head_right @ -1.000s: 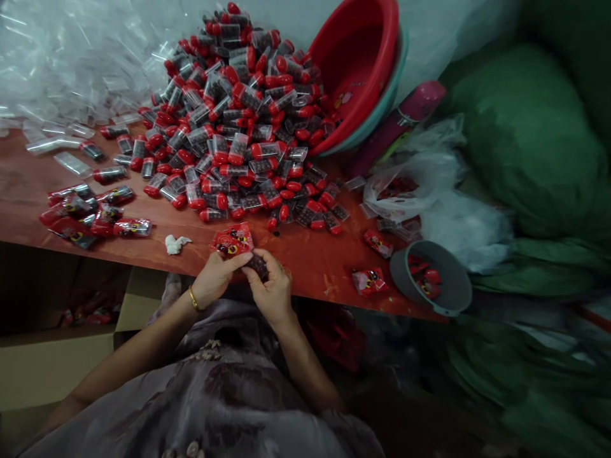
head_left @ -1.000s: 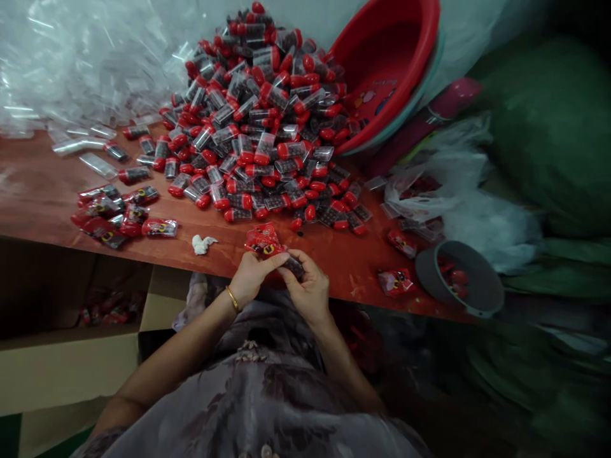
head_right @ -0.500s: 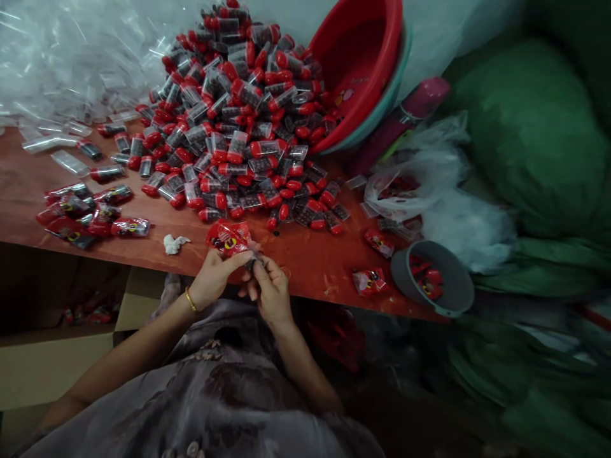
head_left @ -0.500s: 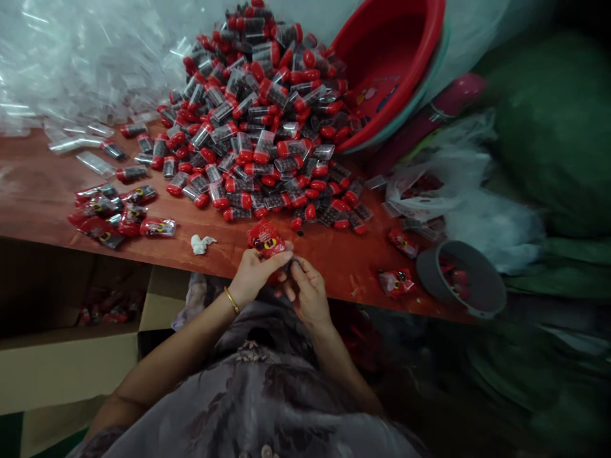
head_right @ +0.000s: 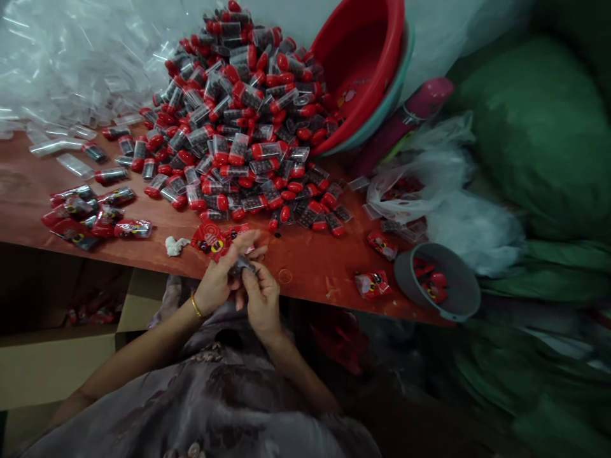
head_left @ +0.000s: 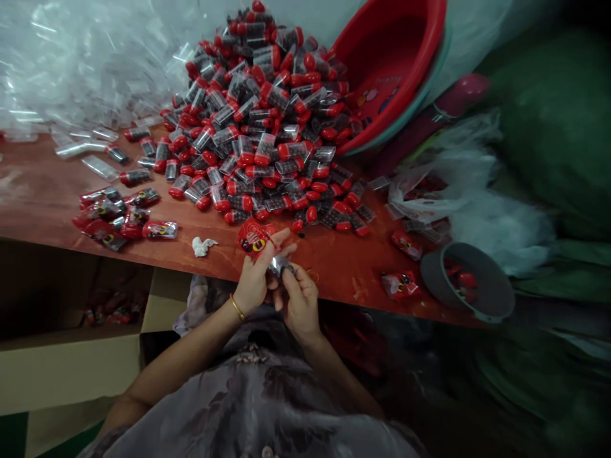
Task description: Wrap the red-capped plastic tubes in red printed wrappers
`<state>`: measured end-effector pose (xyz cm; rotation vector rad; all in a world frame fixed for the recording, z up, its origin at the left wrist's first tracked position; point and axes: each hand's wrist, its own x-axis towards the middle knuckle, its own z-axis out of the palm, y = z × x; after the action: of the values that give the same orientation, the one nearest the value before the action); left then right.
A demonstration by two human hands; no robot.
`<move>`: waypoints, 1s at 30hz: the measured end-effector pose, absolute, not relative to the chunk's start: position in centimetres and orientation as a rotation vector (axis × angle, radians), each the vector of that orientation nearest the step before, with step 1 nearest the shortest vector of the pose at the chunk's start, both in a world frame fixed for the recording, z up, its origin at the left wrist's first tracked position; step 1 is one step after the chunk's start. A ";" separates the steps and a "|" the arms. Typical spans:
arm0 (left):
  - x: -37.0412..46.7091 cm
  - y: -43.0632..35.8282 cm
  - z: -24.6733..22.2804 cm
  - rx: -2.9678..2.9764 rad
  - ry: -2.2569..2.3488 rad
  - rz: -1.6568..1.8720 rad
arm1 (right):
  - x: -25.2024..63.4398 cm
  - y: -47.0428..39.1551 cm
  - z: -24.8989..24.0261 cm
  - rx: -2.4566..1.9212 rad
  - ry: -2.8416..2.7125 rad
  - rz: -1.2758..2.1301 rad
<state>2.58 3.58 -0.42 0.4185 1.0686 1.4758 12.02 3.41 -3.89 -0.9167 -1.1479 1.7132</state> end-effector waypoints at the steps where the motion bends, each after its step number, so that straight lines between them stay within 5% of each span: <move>1: 2.7 3.5 -0.5 0.410 1.099 1.525 | 11.9 3.3 -3.9 -0.919 -1.137 1.714; 9: 3.4 3.2 -0.9 0.511 1.199 1.272 | 12.5 3.1 -4.6 -1.120 -1.249 1.351; 16: 3.5 3.0 -2.0 0.554 1.097 1.380 | 12.4 4.1 -4.0 -0.992 -1.150 1.563; 30: 4.2 2.5 -3.0 0.574 1.136 1.469 | 13.2 4.6 -4.7 -1.149 -1.318 1.332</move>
<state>4.19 2.53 -2.95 0.5740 1.1362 1.4685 13.22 4.56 -4.70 -1.1493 -1.3182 1.3321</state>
